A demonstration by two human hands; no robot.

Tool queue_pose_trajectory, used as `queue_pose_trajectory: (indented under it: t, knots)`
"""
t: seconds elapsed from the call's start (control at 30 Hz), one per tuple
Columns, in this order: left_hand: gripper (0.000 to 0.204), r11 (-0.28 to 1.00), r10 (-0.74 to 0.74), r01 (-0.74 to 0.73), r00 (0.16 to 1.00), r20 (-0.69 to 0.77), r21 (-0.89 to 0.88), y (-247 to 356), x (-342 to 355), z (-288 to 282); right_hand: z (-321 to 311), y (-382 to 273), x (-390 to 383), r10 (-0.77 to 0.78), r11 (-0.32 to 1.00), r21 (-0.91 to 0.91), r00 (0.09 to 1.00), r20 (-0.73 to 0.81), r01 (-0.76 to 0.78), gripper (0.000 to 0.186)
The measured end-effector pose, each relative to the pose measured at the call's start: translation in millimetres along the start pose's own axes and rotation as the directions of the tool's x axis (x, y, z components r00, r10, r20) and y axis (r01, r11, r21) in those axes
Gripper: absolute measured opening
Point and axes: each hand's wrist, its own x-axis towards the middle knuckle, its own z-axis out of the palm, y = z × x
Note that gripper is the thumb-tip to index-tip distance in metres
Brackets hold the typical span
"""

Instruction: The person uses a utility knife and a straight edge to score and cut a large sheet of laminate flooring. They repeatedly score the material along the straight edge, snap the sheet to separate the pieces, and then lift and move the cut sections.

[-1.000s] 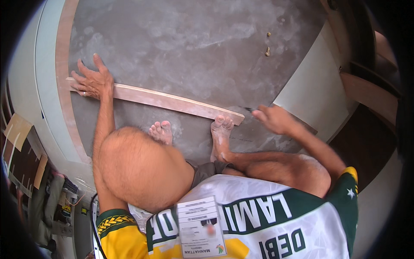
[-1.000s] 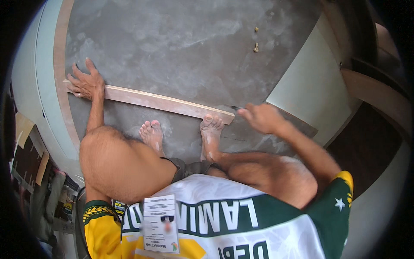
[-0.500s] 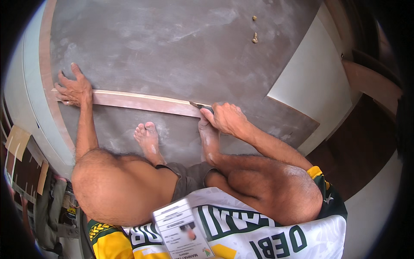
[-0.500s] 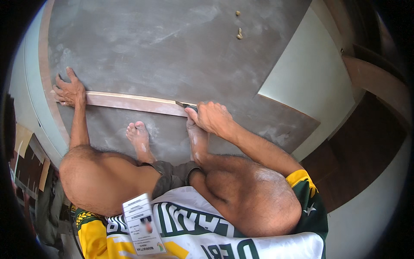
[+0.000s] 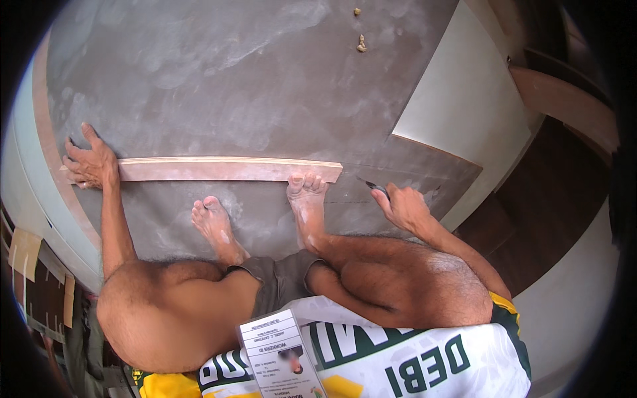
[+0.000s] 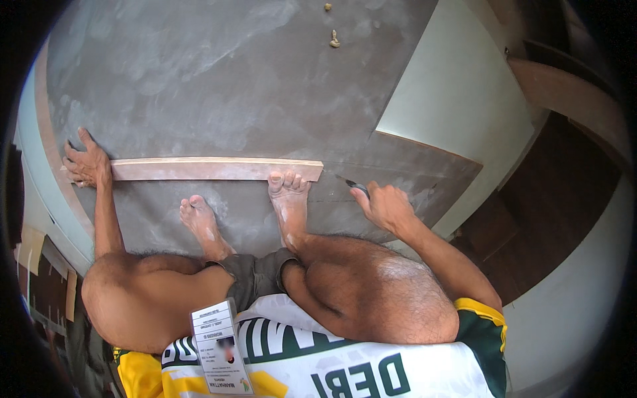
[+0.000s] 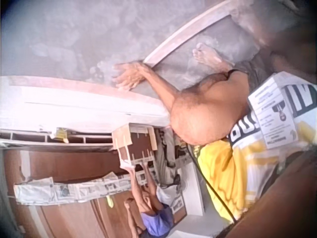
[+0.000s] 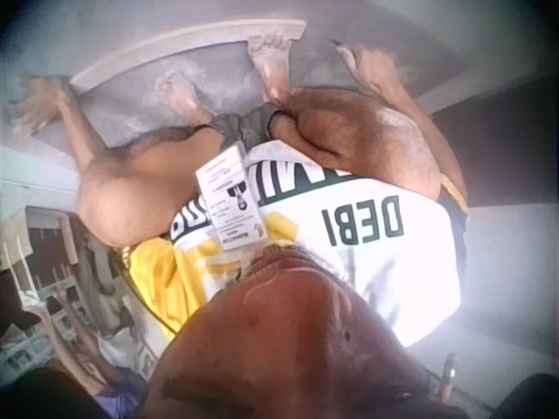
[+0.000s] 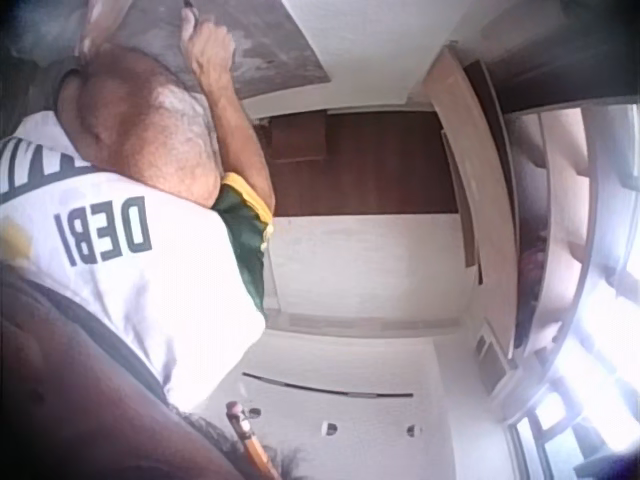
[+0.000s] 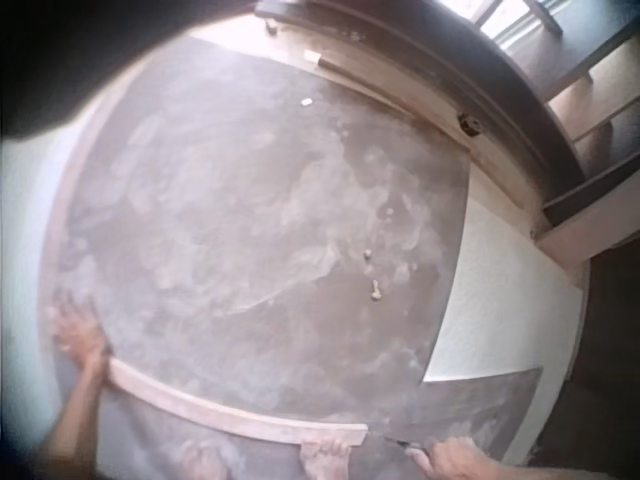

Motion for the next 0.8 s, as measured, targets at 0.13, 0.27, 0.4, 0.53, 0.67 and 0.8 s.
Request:
queue_pose_trajectory:
  t: [0.13, 0.27, 0.4, 0.53, 0.67, 0.8]
  knots:
    - [0.075, 0.999, -0.023, 0.023, 1.000, -0.012, 0.046, -32.9, 18.2, 50.1, 36.7, -31.9, 32.6, -0.047, 0.977, 0.197, 0.985, -0.168, 0.081, 0.053]
    - [0.080, 0.998, -0.004, 0.010, 0.993, 0.118, -0.057, -21.5, 31.3, 41.4, 76.9, -60.8, 57.8, -0.089, 0.911, 0.308, 0.861, -0.500, 0.273, 0.047]
    - [0.096, 0.984, -0.171, 0.175, 0.978, 0.117, -0.030, -86.7, 71.3, 121.8, 73.2, -80.0, 63.9, -0.003, 0.932, 0.302, 0.835, -0.550, 0.202, 0.036]
    - [0.097, 0.915, -0.317, 0.361, 0.920, 0.230, -0.181, -116.5, 159.6, 152.9, 82.8, -61.9, 39.6, 0.098, 0.920, 0.356, 0.783, -0.614, 0.163, 0.031]
    - [0.086, 0.942, -0.230, 0.304, 0.895, 0.383, -0.143, -120.3, 171.7, 127.1, 93.3, -61.7, 3.2, 0.057, 0.952, 0.251, 0.703, -0.709, 0.176, 0.029]
    - [0.072, 0.976, -0.130, 0.193, 0.884, 0.449, -0.098, -153.5, 211.6, 132.9, 71.1, -56.9, 13.7, -0.110, 0.980, 0.020, 0.625, -0.773, 0.198, 0.032]
